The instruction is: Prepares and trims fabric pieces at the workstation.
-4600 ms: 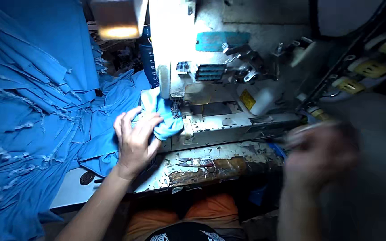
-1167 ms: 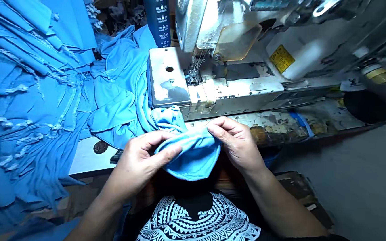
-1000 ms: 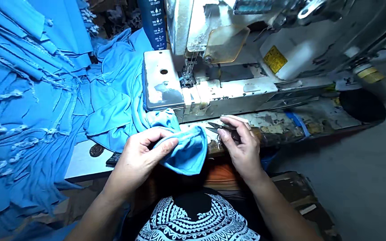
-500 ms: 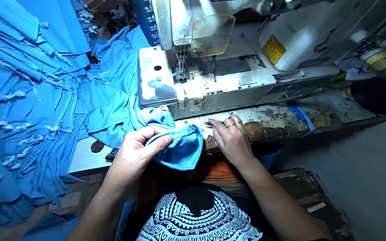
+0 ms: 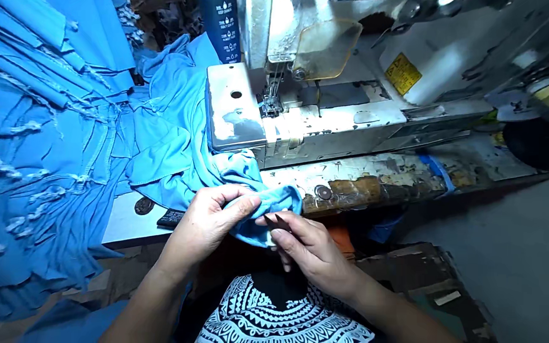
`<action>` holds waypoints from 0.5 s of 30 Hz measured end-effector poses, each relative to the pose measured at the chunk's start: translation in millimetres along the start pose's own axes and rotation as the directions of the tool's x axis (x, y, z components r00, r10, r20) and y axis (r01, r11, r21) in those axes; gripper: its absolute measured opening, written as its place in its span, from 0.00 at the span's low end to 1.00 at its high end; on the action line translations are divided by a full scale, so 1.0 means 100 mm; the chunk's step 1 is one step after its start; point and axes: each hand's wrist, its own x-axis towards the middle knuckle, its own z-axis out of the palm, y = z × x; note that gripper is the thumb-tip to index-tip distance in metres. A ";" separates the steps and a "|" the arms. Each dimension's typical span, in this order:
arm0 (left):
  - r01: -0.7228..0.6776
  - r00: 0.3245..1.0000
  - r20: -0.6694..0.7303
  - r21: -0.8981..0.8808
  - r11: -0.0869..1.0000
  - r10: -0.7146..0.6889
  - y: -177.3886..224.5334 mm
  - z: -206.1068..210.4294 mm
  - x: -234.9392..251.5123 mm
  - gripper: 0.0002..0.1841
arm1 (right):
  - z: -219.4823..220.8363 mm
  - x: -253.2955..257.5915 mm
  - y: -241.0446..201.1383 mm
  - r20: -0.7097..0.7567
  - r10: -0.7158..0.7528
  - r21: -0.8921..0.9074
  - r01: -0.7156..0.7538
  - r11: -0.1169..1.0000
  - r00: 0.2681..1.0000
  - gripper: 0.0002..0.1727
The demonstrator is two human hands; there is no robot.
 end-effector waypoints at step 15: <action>0.002 1.000 -0.017 -0.074 0.997 -0.003 0.02 0.01 0.02 0.10 | 0.05 0.05 0.04 -0.056 0.033 -0.106 -0.039 0.994 0.998 0.16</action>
